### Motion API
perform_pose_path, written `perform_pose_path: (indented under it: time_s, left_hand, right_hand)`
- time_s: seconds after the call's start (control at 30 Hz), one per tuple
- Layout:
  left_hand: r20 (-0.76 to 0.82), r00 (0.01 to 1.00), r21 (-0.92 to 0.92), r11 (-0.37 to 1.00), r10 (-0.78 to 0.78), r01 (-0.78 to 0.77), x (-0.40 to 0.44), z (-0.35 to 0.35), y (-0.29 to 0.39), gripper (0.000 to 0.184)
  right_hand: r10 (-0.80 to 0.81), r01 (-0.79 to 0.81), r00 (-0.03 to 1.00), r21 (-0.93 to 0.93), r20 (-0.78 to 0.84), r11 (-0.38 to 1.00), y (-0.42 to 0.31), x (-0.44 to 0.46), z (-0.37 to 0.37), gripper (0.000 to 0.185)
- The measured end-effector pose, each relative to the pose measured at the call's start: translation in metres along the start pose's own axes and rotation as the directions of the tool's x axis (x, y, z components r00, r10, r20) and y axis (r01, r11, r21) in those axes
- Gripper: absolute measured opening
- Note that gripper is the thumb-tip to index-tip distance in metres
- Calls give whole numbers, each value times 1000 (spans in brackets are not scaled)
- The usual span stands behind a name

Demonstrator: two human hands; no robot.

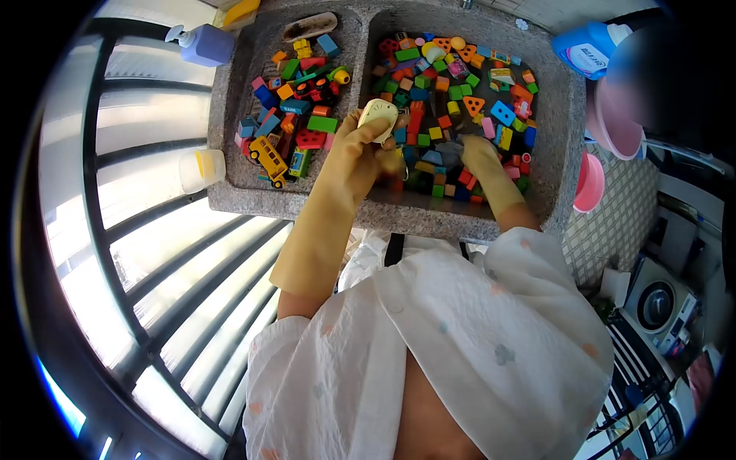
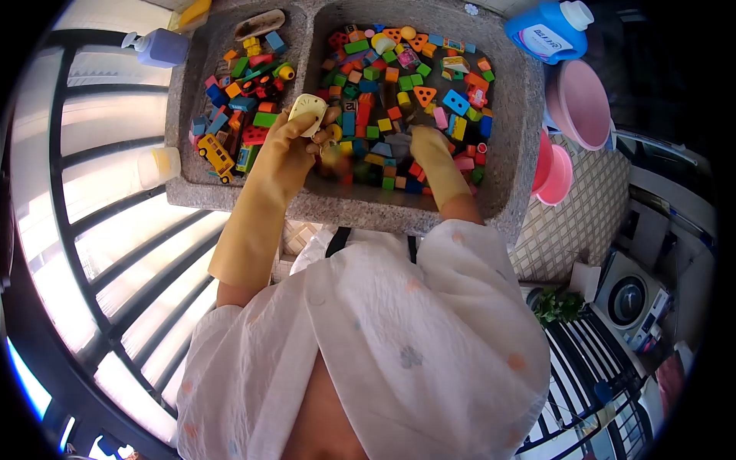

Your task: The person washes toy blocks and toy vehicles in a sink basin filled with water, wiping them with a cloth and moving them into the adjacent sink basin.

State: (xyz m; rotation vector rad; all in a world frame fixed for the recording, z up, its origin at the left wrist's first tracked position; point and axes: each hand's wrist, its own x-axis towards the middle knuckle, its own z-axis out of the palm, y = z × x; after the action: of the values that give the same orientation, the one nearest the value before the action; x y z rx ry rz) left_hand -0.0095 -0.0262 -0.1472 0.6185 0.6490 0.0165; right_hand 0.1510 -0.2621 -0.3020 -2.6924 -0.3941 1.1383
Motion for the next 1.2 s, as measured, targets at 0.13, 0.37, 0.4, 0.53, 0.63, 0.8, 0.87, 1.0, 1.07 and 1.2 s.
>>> perform_pose_path:
  time_s: [0.13,0.37,0.4,0.53,0.63,0.8,0.87,1.0,1.07,1.2]
  left_hand:
    - [12,999,-47,998,-39,39,9,17,-13,28]
    - [-154,950,-231,944,-273,234,41,68,-43,40]
    - [-197,938,-247,940,-285,234,48,77,-46,42]
    - [-132,978,24,985,-164,168,59,74,-65,42]
    - [-94,994,614,789,63,8,54,79,-72,39]
    - [-239,971,339,937,-4,87,71,93,-77,35]
    - [-171,982,553,833,84,25,64,83,-80,34]
    - [-392,900,-144,979,-189,143,80,81,-84,35]
    - [-259,965,98,993,-45,73,91,66,-83,30]
    - [-137,979,528,847,154,-60,124,0,-108,31]
  right_hand:
    - [-4,37,999,641,-53,766,16,-27,-39,46]
    - [-134,280,935,451,-329,847,-62,-111,-126,41]
    - [-276,461,822,297,-499,836,-63,-105,-111,34]
    - [-679,732,587,-69,-441,678,-75,-100,-109,28]
    - [-547,633,689,26,-476,774,-80,-85,-111,29]
    - [-517,598,744,79,-424,797,-78,-96,-112,33]
    - [-563,633,724,61,-398,771,-73,-99,-101,33]
    - [-517,605,739,87,-431,792,-73,-86,-103,31]
    - [-578,644,718,55,-387,763,-77,-92,-104,31]
    - [-525,628,748,179,-405,757,-83,-84,-101,31]
